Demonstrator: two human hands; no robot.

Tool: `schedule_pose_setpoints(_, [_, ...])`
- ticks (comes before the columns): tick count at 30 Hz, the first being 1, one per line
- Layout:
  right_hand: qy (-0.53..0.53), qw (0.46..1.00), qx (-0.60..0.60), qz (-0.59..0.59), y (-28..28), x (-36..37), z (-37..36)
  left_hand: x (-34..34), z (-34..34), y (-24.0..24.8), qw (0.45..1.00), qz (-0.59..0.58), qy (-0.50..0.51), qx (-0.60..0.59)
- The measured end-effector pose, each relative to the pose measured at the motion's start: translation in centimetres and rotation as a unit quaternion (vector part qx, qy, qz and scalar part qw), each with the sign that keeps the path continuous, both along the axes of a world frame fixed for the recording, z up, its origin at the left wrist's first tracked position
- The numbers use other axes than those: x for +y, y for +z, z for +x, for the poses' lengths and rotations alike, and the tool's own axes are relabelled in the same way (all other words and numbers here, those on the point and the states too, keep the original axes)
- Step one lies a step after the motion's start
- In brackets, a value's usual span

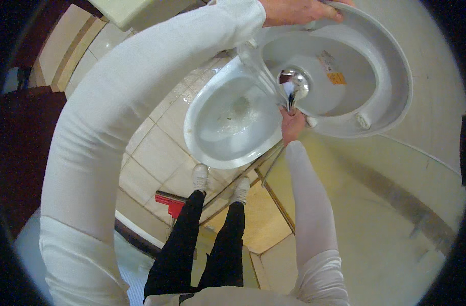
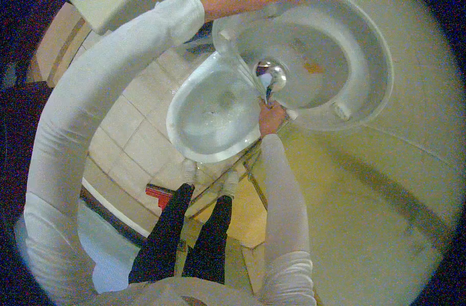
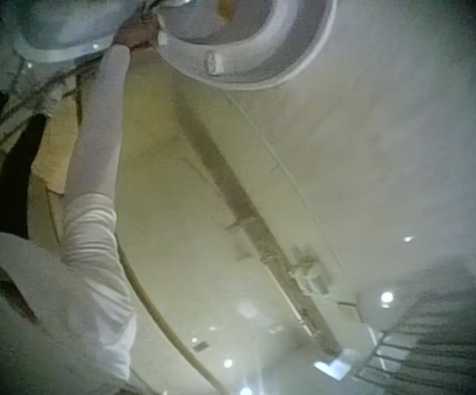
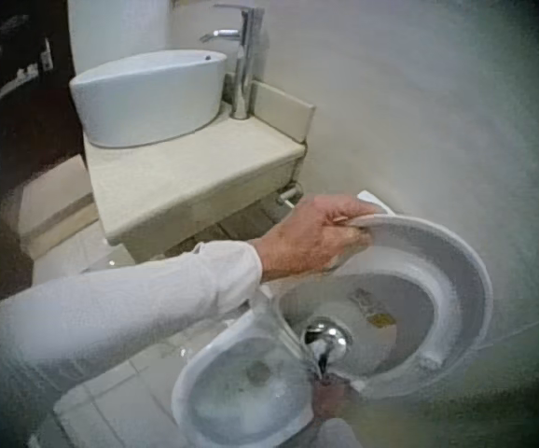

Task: The person cleans a bathroom by first mopping the tiled floor with a red squeegee. They then use a handheld shower head to rinse the floor and the toilet bowl, followed by flushing the toilet. Finally, they mop the floor again to remove excess water.

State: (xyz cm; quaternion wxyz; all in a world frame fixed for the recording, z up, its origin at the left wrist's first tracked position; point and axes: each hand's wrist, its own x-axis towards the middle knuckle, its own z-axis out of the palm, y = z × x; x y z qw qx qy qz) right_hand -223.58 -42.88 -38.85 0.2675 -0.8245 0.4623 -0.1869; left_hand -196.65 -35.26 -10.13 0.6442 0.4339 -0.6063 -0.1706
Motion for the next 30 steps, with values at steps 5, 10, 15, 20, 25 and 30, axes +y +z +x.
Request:
schedule_pose_setpoints(5, [0.006, 0.992, -0.113, 0.047, 1.0, -0.8, 0.3, -2.1, 2.2, 0.1, 0.998, 0.041, -0.004, 0.04])
schedule_pose_setpoints(10, [0.095, 0.995, -0.019, -0.027, 2.4, 0.3, -0.1, -3.8, 3.1, -0.3, 0.995, 0.071, 0.043, -0.052])
schedule_pose_setpoints(15, [0.091, 0.986, -0.124, 0.061, 2.0, 0.3, 0.8, -3.3, 2.6, -4.1, 0.943, 0.02, 0.235, -0.236])
schedule_pose_setpoints(20, [0.105, 0.993, -0.061, 0.008, 3.2, 0.0, 1.4, 3.6, -1.6, -11.4, 0.868, 0.209, 0.44, -0.098])
schedule_pose_setpoints(25, [0.104, 0.981, -0.104, 0.123, 3.7, 0.5, 1.1, 7.9, -3.1, -15.6, 0.756, 0.457, 0.181, 0.433])
schedule_pose_setpoints(30, [0.096, 0.984, -0.081, 0.123, 3.1, 0.1, 1.2, 4.9, -0.9, -19.4, 0.728, 0.463, 0.074, 0.5])
